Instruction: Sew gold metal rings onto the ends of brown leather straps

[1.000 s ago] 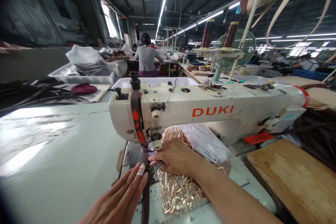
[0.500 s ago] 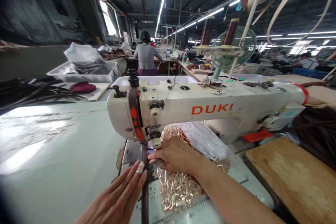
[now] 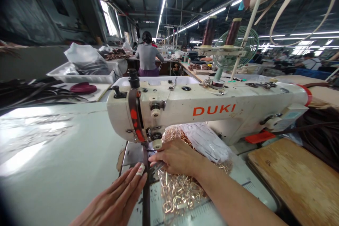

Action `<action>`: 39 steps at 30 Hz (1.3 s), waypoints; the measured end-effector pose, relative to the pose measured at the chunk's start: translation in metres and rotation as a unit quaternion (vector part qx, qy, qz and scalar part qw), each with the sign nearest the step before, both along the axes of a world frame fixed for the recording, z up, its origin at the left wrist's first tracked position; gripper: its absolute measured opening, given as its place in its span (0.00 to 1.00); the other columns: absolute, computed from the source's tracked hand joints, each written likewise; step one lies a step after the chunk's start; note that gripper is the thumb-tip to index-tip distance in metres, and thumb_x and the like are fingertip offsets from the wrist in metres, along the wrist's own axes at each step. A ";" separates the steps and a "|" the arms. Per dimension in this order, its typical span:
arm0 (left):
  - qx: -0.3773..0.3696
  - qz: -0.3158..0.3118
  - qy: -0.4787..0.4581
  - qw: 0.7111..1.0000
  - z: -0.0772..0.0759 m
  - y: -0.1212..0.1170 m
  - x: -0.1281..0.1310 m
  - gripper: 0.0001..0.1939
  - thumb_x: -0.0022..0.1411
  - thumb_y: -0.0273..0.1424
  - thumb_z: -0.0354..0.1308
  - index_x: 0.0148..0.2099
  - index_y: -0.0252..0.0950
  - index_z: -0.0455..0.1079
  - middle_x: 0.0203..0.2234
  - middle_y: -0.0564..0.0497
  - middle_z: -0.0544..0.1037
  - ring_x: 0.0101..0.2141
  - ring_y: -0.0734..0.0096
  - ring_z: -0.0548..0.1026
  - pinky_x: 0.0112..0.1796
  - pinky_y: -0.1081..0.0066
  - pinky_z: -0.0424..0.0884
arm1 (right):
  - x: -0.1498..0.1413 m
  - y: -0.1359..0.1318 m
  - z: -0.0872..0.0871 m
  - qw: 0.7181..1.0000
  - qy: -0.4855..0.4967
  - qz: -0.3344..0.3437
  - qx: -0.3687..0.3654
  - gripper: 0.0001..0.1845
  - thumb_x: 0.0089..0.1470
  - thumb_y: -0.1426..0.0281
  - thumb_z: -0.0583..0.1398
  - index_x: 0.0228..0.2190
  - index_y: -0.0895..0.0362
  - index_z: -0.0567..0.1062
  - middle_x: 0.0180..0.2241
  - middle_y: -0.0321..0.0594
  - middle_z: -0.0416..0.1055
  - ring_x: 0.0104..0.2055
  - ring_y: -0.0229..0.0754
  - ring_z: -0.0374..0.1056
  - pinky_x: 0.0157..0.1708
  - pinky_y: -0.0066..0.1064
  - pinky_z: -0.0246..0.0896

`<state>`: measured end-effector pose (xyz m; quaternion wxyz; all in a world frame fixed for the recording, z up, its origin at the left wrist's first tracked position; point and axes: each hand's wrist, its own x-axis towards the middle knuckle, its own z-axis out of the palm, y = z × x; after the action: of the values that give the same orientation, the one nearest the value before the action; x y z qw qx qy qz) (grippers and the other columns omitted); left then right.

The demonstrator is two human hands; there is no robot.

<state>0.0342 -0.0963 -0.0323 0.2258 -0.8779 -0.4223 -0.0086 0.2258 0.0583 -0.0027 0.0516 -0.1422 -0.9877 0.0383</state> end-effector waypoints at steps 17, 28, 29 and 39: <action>-0.145 -0.008 -0.150 0.978 0.033 0.005 -0.001 0.28 0.60 0.28 0.53 0.60 0.20 0.60 0.56 0.30 0.64 0.56 0.50 0.65 0.55 0.58 0.63 | 0.001 0.002 -0.004 1.000 0.009 0.009 0.013 0.11 0.60 0.65 0.57 0.44 0.44 0.74 0.34 0.31 0.75 0.37 0.39 0.70 0.31 0.29 0.52; -0.147 -0.011 -0.179 0.973 0.031 0.019 -0.003 0.24 0.60 0.39 0.61 0.55 0.33 0.69 0.49 0.39 0.74 0.50 0.53 0.72 0.53 0.59 0.68 | 0.002 0.002 -0.004 1.000 0.009 0.010 0.015 0.13 0.58 0.66 0.58 0.45 0.44 0.75 0.35 0.32 0.75 0.38 0.40 0.69 0.32 0.29 0.54; -0.155 -0.029 -0.201 0.967 0.029 0.022 -0.006 0.18 0.62 0.37 0.59 0.52 0.38 0.71 0.48 0.43 0.76 0.50 0.56 0.73 0.53 0.59 0.67 | 0.002 0.003 -0.004 1.000 0.011 0.012 0.014 0.14 0.58 0.66 0.58 0.46 0.45 0.74 0.35 0.33 0.75 0.38 0.40 0.69 0.33 0.29 0.54; -0.153 -0.072 -0.316 0.934 0.021 0.047 -0.025 0.13 0.68 0.27 0.47 0.47 0.36 0.72 0.37 0.48 0.79 0.40 0.65 0.78 0.47 0.64 0.72 | 0.001 0.001 -0.004 1.000 0.012 0.009 0.003 0.13 0.58 0.66 0.58 0.46 0.44 0.74 0.36 0.32 0.76 0.39 0.41 0.70 0.33 0.29 0.55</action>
<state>0.0093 -0.0490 -0.0110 -0.0575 -0.8819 -0.4038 -0.2367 0.2263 0.0595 -0.0068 0.0635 -0.1322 -0.9885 0.0379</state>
